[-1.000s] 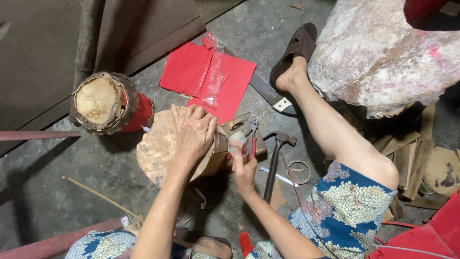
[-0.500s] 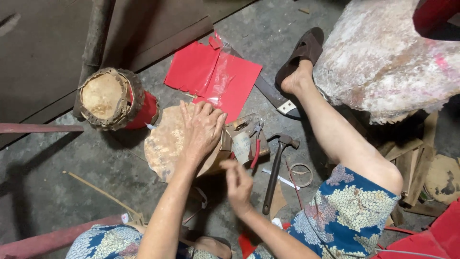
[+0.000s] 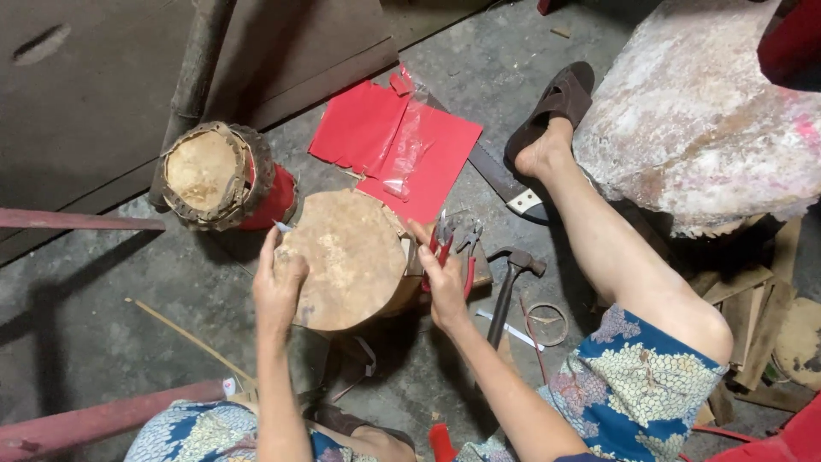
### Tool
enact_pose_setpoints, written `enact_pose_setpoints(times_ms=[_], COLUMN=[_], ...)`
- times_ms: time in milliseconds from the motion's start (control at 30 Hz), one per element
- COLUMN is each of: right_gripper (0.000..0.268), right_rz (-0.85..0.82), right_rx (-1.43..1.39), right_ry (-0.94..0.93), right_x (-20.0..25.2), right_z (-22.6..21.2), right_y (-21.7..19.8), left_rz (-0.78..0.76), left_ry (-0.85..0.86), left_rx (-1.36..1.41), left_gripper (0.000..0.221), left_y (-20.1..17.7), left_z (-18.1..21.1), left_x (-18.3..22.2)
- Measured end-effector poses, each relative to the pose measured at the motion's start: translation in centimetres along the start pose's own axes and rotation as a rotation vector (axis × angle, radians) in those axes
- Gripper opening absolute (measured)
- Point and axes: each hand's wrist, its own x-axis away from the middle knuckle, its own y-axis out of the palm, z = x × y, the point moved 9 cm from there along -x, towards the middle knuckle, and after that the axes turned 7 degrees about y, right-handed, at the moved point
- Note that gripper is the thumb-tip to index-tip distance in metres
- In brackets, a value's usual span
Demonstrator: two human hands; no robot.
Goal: Refining and sanding the body of a traditional drum using hand tools and sandpaper
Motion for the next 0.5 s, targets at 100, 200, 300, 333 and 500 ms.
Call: enact_pose_setpoints(times_ms=[100, 200, 300, 333, 500], right_gripper=[0.039, 0.039, 0.038, 0.038, 0.069], right_rz=[-0.015, 0.038, 0.054, 0.052, -0.282], right_rx=[0.255, 0.319, 0.197, 0.196, -0.410], right_ry=[-0.185, -0.260, -0.234, -0.234, 0.066], right_x=[0.4, 1.1, 0.7, 0.3, 0.0], right_z=[-2.0, -1.8, 1.5, 0.7, 1.7], right_y=[0.2, 0.5, -0.5, -0.8, 0.2], left_rz=[0.089, 0.078, 0.112, 0.114, 0.136], left_ry=[0.027, -0.010, -0.012, -0.012, -0.055], left_rx=[0.152, 0.207, 0.224, 0.222, 0.310], left_gripper=[0.070, 0.066, 0.066, 0.066, 0.063], left_y=[1.3, 1.3, 1.4, 1.4, 1.9], left_z=[0.4, 1.1, 1.6, 1.7, 2.0], left_x=[0.1, 0.3, 0.3, 0.2, 0.5])
